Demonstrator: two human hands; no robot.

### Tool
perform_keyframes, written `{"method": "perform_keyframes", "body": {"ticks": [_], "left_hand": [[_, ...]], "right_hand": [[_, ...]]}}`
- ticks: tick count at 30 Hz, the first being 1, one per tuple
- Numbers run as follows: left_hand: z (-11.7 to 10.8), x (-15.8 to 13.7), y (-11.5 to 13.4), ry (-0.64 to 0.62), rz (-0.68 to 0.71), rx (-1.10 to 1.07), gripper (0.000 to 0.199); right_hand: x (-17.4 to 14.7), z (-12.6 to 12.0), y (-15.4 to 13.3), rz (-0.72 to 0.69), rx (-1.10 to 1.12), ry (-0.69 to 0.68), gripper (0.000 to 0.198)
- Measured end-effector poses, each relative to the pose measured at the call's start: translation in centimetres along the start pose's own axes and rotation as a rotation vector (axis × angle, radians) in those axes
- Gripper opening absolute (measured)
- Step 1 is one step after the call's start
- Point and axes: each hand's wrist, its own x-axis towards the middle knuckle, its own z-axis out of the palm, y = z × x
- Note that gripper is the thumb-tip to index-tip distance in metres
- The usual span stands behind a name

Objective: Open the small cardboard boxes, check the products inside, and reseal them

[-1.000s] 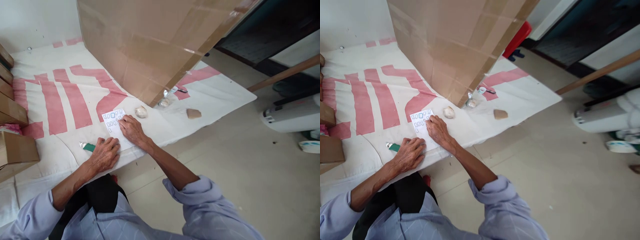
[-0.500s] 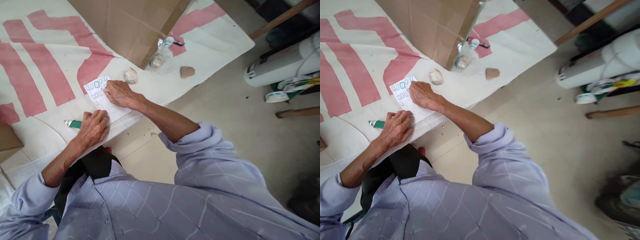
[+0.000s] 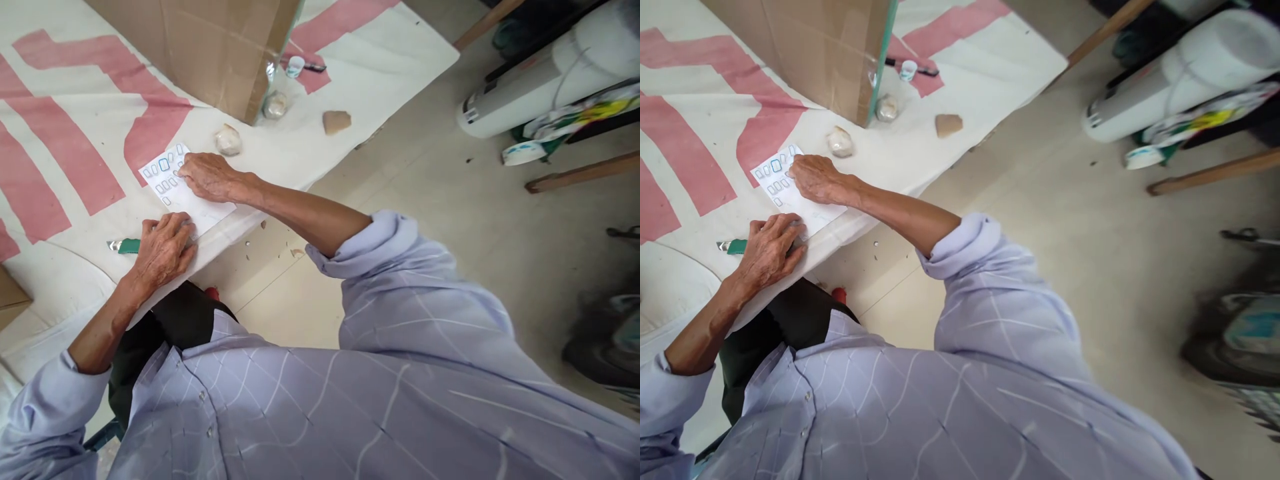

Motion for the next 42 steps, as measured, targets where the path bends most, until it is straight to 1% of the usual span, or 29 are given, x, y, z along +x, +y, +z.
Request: {"method": "perform_keyframes", "body": {"ticks": [2, 5, 7, 9, 12, 16, 26, 29, 32, 35, 38, 42], "left_hand": [[-0.1, -0.1, 0.0, 0.006, -0.005, 0.007, 0.029], [-0.2, -0.6, 0.0, 0.019, -0.01, 0.01, 0.028], [-0.1, -0.9, 0.0, 0.029, -0.008, 0.005, 0.026], [0.1, -1.1, 0.0, 0.041, -0.006, 0.013, 0.024], [0.2, -1.3, 0.0, 0.056, -0.003, 0.029, 0.024], [0.3, -1.5, 0.0, 0.058, -0.004, 0.017, 0.022], [0.5, -1.5, 0.1, 0.019, -0.042, -0.021, 0.024], [0.5, -1.5, 0.2, 0.007, -0.044, -0.028, 0.025], [0.4, -1.6, 0.3, -0.005, -0.042, -0.026, 0.024], [0.3, -1.6, 0.4, -0.001, -0.044, -0.024, 0.022], [0.4, -1.5, 0.5, -0.003, -0.041, -0.018, 0.02], [0.4, -1.2, 1.2, -0.043, -0.061, 0.006, 0.018]], "right_hand": [[-0.1, 0.1, 0.5, -0.043, 0.031, 0.052, 0.023], [-1.0, 0.4, 1.5, -0.108, 0.096, 0.218, 0.026], [-2.0, 1.0, 2.7, -0.095, 0.165, 0.346, 0.031], [-2.8, 2.1, 4.1, -0.065, 0.229, 0.444, 0.031], [-3.6, 3.7, 5.3, -0.043, 0.276, 0.501, 0.032], [-3.4, 4.5, 4.8, -0.057, 0.228, 0.465, 0.035], [-0.9, 3.7, 1.8, -0.068, -0.038, 0.295, 0.043], [-0.6, 3.8, 1.1, -0.041, -0.086, 0.26, 0.042], [-0.5, 3.9, 0.8, -0.025, -0.081, 0.263, 0.039], [-1.1, 4.1, 0.7, -0.043, -0.03, 0.312, 0.04], [-2.3, 4.6, 0.2, -0.087, 0.02, 0.373, 0.039], [-4.4, 5.9, -0.9, -0.141, 0.024, 0.39, 0.033]]}}
